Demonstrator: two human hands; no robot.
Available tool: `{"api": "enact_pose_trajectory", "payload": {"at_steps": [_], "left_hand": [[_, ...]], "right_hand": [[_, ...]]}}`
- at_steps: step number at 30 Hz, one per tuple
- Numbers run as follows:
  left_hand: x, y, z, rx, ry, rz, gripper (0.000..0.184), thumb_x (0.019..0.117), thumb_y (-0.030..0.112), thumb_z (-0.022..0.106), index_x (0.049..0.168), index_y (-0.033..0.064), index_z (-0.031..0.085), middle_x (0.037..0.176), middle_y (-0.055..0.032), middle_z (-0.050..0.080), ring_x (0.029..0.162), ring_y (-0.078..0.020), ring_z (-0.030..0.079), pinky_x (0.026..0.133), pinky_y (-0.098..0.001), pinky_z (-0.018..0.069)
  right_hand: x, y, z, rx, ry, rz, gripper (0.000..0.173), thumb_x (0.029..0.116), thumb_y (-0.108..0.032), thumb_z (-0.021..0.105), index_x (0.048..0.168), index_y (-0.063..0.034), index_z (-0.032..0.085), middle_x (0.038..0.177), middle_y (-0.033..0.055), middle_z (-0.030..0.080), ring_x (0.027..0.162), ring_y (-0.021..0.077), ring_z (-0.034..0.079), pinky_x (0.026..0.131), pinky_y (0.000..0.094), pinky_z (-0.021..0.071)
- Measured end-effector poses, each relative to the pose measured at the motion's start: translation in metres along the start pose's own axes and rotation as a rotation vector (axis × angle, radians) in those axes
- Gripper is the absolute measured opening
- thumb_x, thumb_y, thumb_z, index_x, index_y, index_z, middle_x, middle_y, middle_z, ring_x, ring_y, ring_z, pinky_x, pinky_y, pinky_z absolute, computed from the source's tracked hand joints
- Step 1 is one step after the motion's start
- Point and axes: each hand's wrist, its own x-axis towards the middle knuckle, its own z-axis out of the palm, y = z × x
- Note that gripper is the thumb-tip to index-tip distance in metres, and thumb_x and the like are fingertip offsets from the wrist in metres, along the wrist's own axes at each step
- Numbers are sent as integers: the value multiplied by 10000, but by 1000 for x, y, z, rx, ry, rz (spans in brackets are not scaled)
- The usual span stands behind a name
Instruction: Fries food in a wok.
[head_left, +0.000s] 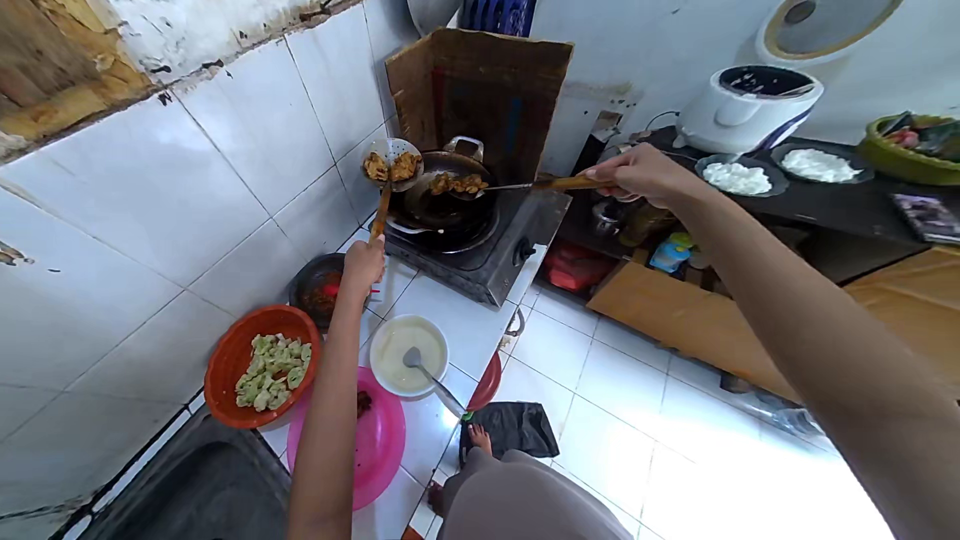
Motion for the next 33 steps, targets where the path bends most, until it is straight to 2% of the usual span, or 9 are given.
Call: {"api": "enact_pose_trajectory", "payload": {"at_steps": [4,11,12,14,15,17,20,22,33], "left_hand": [[4,-4,3,35,-1,-11,419,1128,357,355,1041,-8,541,690,-11,417,503,-89,383,504,-234,368],[7,1,12,-75,-121,-40,383,1128,318,365,997,-2,530,640,31,376,454,-41,326,443,-185,309],[7,3,15,-95,-145,-46,372,1128,309,367,984,5,527,632,37,371,446,-36,317,434,-179,300],[8,9,22,-118,-185,-53,352,1128,296,365,945,31,508,610,52,350,428,-23,292,413,-170,272],[8,12,25,-121,-205,-55,344,1128,293,363,928,47,495,603,56,347,424,-20,290,407,-167,267],[9,19,30,-135,-242,-66,343,1128,299,360,916,63,490,611,56,359,429,-20,301,409,-165,272],[12,22,36,-178,-280,-66,345,1129,300,349,901,76,479,598,61,358,419,-12,294,399,-158,259],[14,23,39,-187,-283,-70,342,1130,296,349,908,71,482,600,59,362,417,-8,298,397,-154,259],[17,27,27,-278,-325,-86,325,1131,270,336,877,103,450,597,71,350,400,10,258,377,-136,229]], "right_hand": [[-8,-16,-15,-1,66,30,245,1088,-144,508,1121,4,702,681,-26,522,480,-10,337,459,174,291],[-11,-54,-22,-113,110,-109,243,1079,-175,539,1094,1,705,695,-25,519,496,-10,349,475,180,312],[-11,-60,-19,-208,124,-163,245,1077,-180,547,1107,-5,715,756,22,558,563,43,401,542,240,363],[-14,-75,-8,-363,122,-303,262,1068,-129,546,1168,37,723,970,239,681,831,315,609,800,527,476],[-17,-82,0,-440,117,-395,266,1059,-102,542,1176,54,723,1024,307,691,923,427,651,867,619,471],[-25,-93,22,-603,108,-545,271,1042,-63,523,1150,77,729,1019,338,696,978,513,670,881,677,476],[-45,-115,55,-836,36,-502,252,1041,-38,497,1106,72,714,1033,329,685,1030,534,658,847,687,493],[-55,-122,69,-938,5,-469,243,1032,-17,504,1147,76,697,1085,336,665,1068,537,645,846,668,499],[-81,-114,85,-1047,68,-548,342,997,47,507,1322,99,598,1119,355,595,882,513,664,721,581,527]]}}
